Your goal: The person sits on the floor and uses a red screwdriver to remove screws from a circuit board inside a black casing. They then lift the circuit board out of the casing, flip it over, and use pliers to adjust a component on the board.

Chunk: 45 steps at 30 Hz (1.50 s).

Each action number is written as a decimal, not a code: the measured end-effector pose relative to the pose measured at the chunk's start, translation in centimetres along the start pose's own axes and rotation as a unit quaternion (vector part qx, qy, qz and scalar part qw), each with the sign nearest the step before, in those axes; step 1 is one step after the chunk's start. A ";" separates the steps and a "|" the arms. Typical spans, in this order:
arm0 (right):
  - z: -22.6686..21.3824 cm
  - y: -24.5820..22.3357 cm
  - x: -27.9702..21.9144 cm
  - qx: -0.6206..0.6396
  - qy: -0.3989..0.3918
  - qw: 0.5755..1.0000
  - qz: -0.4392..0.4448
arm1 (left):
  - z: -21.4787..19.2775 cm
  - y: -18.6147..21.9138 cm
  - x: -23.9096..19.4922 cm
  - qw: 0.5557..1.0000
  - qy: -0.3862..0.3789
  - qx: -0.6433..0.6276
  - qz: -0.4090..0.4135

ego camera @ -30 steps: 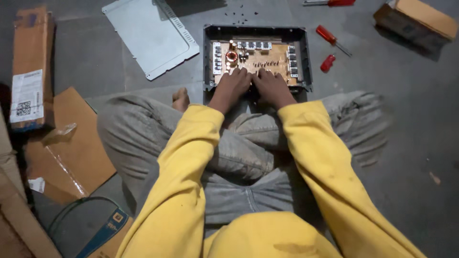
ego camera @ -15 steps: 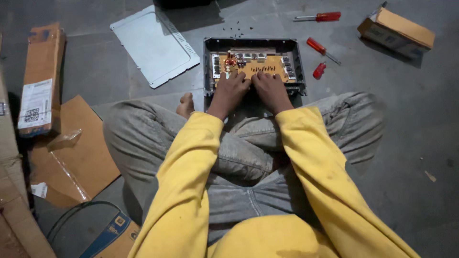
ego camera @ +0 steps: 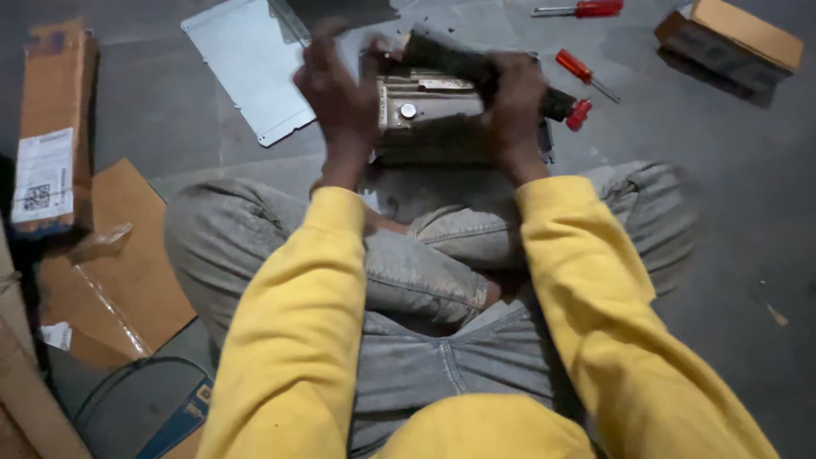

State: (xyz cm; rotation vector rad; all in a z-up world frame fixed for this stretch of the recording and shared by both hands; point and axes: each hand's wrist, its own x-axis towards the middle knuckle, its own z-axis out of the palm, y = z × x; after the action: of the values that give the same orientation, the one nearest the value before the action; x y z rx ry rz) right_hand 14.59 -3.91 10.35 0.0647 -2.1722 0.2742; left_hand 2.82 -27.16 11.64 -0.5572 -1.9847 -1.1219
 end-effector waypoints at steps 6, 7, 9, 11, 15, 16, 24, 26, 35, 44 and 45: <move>-3.1 3.8 4.4 0.416 -0.032 0.873 0.251 | 1.0 -2.7 1.0 0.880 -0.110 -0.314 -0.339; -3.2 4.0 4.3 0.436 -0.048 0.850 0.292 | 1.6 -2.4 0.6 0.870 -0.155 -0.319 -0.342; -2.4 4.1 3.4 0.474 -0.081 0.796 0.368 | 3.1 -1.4 -0.5 0.742 -0.261 -0.461 -0.409; -0.7 3.7 1.0 0.490 -0.070 0.749 0.440 | 4.0 -0.8 -2.4 0.686 -0.258 -0.543 -0.410; 3.2 5.1 -2.1 0.542 -0.079 0.599 0.584 | 5.8 -1.8 -4.4 0.635 -0.278 -0.531 -0.487; 4.0 6.1 -2.3 0.520 -0.093 0.616 0.585 | 6.5 -2.3 -4.8 0.666 -0.301 -0.481 -0.484; 9.0 10.4 -2.8 0.450 -0.130 0.648 0.600 | 11.2 -5.5 -7.1 0.763 -0.340 -0.225 -0.501; 9.7 10.3 -2.9 0.438 -0.128 0.629 0.629 | 11.2 -5.5 -7.1 0.769 -0.338 -0.242 -0.485; 10.0 10.2 -3.4 0.267 -0.193 0.746 0.578 | 10.3 -5.3 -7.8 0.757 -0.335 -0.232 -0.511; 9.4 8.4 -2.9 0.180 -0.222 0.845 0.451 | 11.4 -5.1 -9.5 0.817 -0.290 -0.209 -0.453; 9.5 8.1 -2.7 0.145 -0.247 0.856 0.430 | 11.4 -4.5 -9.0 0.825 -0.300 -0.187 -0.441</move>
State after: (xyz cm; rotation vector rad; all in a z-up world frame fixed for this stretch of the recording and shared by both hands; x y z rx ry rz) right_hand 7.33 1.77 1.50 -0.7683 -2.5186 1.2063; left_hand 0.56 -19.74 -1.43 -0.1434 -2.6946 -2.1401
